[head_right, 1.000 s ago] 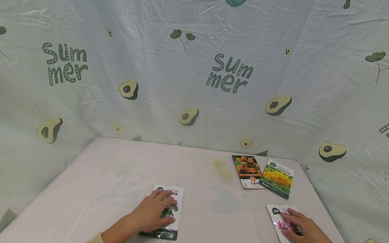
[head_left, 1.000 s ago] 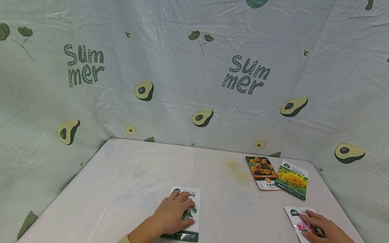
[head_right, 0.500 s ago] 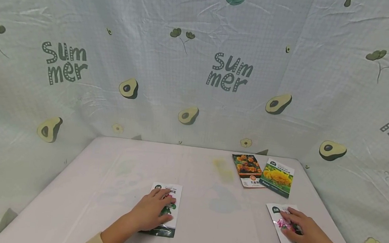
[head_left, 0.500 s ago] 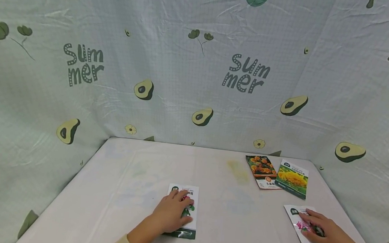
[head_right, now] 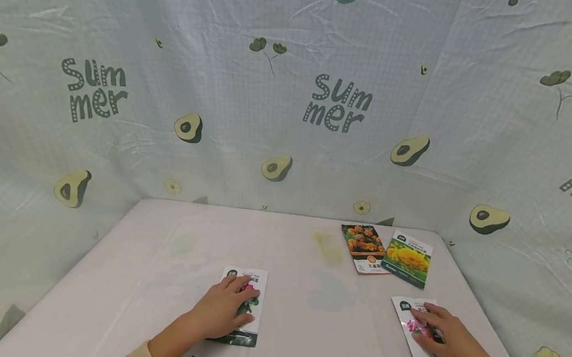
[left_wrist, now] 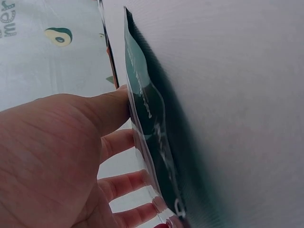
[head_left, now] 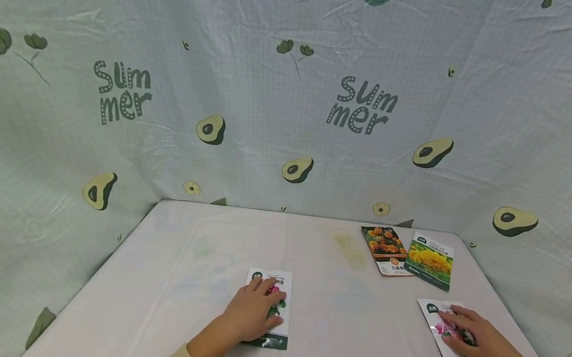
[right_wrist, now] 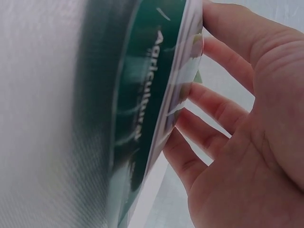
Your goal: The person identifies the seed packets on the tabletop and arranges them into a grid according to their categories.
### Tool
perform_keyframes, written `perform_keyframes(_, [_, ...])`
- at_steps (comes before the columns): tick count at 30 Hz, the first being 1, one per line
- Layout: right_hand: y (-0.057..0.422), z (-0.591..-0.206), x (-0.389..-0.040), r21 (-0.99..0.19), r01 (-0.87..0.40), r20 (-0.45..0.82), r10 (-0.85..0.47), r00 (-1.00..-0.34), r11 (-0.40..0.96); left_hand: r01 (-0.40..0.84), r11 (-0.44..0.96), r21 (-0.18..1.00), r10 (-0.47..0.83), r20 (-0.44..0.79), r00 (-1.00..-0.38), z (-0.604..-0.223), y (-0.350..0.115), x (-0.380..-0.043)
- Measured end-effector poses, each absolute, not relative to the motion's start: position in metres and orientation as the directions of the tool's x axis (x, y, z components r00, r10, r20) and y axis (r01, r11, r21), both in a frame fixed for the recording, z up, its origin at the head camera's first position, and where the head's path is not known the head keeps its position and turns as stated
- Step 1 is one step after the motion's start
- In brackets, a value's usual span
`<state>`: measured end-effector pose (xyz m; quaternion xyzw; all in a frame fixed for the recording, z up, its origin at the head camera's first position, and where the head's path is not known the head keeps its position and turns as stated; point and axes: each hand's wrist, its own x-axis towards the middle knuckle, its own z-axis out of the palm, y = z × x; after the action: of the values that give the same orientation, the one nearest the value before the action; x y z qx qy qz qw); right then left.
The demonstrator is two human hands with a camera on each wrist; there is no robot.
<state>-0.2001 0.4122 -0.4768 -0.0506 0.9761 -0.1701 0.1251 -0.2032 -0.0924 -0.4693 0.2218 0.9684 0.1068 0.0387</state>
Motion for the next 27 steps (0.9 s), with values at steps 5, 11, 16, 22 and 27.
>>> perform_keyframes(5, [0.4102,-0.4756,-0.2009,-0.332,-0.051,-0.227,-0.132,-0.965,0.942,0.419,0.879,0.226,0.436,-0.026,-0.900,-0.4693,-0.0934,-0.2045])
perform_keyframes(11, [0.4085,-0.4760,-0.2014,-0.333,-0.049,-0.224,-0.130,-0.966,0.942,0.418,0.879,0.231,0.435,-0.029,-0.900,-0.4689,-0.0945,-0.2053])
perform_keyframes(16, [0.4076,-0.4762,-0.2013,-0.340,-0.055,-0.222,-0.137,-0.966,0.939,0.418,0.877,0.238,0.437,-0.028,-0.899,-0.4697,-0.0953,-0.2060])
perform_keyframes(22, [0.4066,-0.4756,-0.2004,-0.341,-0.048,-0.227,-0.131,-0.965,0.939,0.416,0.874,0.249,0.437,-0.030,-0.899,-0.4698,-0.0958,-0.2058])
perform_keyframes(27, [0.4054,-0.4761,-0.1995,-0.339,-0.033,-0.235,-0.119,-0.965,0.940,0.421,0.870,0.256,0.442,-0.029,-0.897,-0.4692,-0.0967,-0.2050])
